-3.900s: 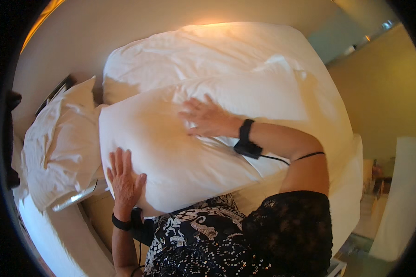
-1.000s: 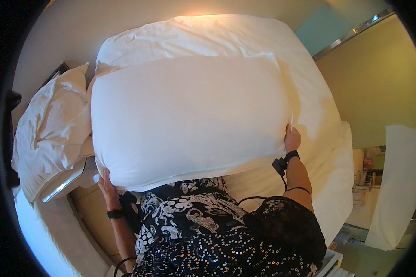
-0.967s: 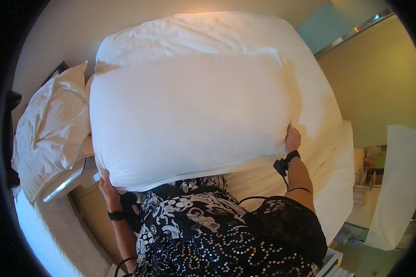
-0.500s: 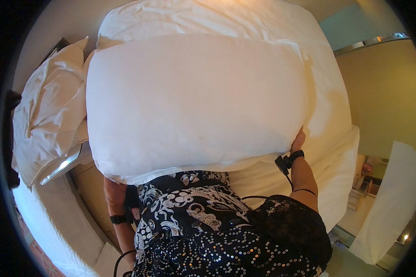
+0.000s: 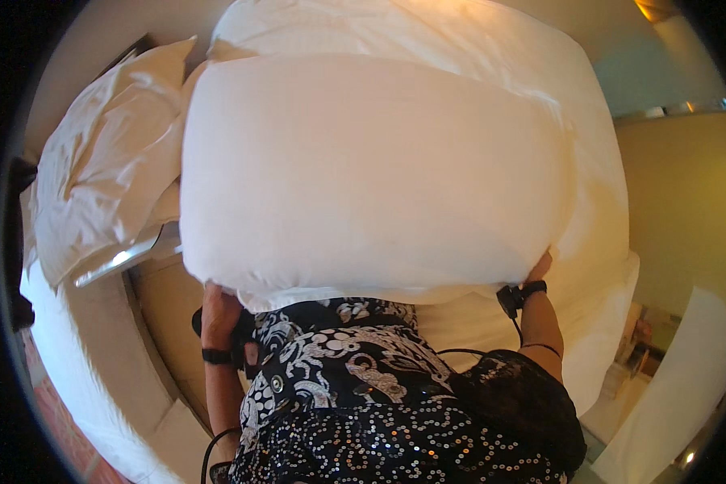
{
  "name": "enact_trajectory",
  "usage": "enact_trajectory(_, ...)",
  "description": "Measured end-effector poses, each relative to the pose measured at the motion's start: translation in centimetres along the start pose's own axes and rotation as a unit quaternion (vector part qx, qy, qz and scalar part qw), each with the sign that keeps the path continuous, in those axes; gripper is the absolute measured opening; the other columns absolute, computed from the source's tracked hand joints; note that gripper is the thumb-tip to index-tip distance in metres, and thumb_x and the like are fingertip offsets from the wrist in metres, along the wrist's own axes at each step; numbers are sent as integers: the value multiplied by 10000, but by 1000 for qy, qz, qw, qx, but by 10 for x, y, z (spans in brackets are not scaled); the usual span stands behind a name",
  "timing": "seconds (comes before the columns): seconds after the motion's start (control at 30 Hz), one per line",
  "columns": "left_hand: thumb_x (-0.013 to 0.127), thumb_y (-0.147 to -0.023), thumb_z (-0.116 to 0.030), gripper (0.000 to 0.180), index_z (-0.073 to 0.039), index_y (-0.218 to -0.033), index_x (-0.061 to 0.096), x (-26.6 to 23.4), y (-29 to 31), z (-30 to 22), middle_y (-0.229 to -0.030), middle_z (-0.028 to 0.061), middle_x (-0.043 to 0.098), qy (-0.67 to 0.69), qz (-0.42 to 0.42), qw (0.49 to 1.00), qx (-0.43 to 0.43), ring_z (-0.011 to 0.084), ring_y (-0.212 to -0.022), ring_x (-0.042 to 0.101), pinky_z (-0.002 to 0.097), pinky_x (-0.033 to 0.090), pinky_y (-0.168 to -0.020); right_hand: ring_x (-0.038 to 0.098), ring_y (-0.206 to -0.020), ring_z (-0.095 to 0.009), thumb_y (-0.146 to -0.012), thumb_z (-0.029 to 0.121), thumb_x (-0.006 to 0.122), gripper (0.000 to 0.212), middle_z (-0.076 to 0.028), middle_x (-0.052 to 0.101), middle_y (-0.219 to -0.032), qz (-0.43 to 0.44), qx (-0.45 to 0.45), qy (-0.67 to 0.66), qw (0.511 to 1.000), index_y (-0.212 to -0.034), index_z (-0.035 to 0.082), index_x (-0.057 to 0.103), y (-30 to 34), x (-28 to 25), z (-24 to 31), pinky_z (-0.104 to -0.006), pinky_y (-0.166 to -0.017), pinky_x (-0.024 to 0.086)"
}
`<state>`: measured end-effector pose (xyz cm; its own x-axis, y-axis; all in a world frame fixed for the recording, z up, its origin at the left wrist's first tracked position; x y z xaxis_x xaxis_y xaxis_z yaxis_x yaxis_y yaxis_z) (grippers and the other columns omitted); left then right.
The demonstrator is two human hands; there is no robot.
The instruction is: The person inserts a white pillow into a white pillowcase on a bed. They open the pillowcase, insert the pillow, adjust the fabric, and smooth the pillowcase over the pillow.
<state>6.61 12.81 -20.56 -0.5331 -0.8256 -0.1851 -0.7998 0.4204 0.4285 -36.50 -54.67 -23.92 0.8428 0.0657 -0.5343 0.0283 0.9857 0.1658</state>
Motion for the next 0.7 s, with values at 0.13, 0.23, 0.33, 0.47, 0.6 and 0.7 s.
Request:
enact_trajectory(0.13, 491, -839, -68, 323, 49, -1140, 510, -18, 1, -39, -1090, 127, 587, -389, -52, 918, 56, 225, -1002, 570, 324, 455, -842, 614, -639, -211, -937, 454, 404, 522, -89, 654, -766, 5, 18, -26, 999, -877, -7, 641, 2, -3, 2, -327, -572, 499)
enact_trajectory(0.23, 466, -866, -88, 272, 50, -1096, 513, -34, 43, -68, -1038, 118, 593, 330, -238, 913, 22, 198, -924, 574, 319, 464, -767, 617, -647, -218, -943, 437, 397, 511, -96, 657, -774, 9, 19, -46, 999, -883, -8, 641, 2, 1, 8, -330, -579, 498)
enact_trajectory(0.33, 478, -885, -199, 309, 41, -1077, 515, -25, 38, -7, -927, 70, 609, 315, -179, 931, -44, 170, -803, 593, 302, 475, -654, 620, -656, -226, -948, 421, 391, 501, -102, 660, -782, 5, 26, -63, 998, -888, -8, 642, 11, 2, 14, -334, -586, 497)
enact_trajectory(0.47, 472, -896, -266, 355, 40, -1069, 521, -14, 39, 19, -932, 70, 603, 222, -124, 964, -76, 181, -813, 593, 290, 480, -682, 624, -668, -237, -956, 399, 382, 487, -110, 663, -792, -17, 44, -119, 992, -896, -9, 642, 44, -1, 29, -338, -595, 496)
enact_trajectory(0.6, 471, -891, -268, 442, 21, -1224, 448, -27, 31, 3, -1129, 114, 558, 370, -95, 924, -8, 198, -1028, 545, 334, 428, -895, 627, -713, -249, -955, 368, 393, 438, -123, 662, -830, 9, 126, -89, 988, -931, 1, 630, 73, -20, 5, -352, -614, 495)
enact_trajectory(0.7, 530, -858, -208, 584, -21, -1366, 312, -36, 33, -47, -1295, 133, 456, 234, -118, 961, 85, 211, -1169, 460, 339, 357, -989, 629, -772, -260, -948, 339, 414, 379, -135, 658, -879, 171, 284, 93, 939, -977, 16, 610, 104, -33, -38, -370, -636, 496)
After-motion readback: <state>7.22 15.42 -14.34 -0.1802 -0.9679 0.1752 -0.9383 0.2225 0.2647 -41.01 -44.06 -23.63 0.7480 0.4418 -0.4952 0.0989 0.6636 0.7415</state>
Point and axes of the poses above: each hand's wrist, its own y-axis away from the middle knuckle, its own x-axis out of the palm, z = x × y, the point moved 10 cm from there along -y, towards the middle knuckle
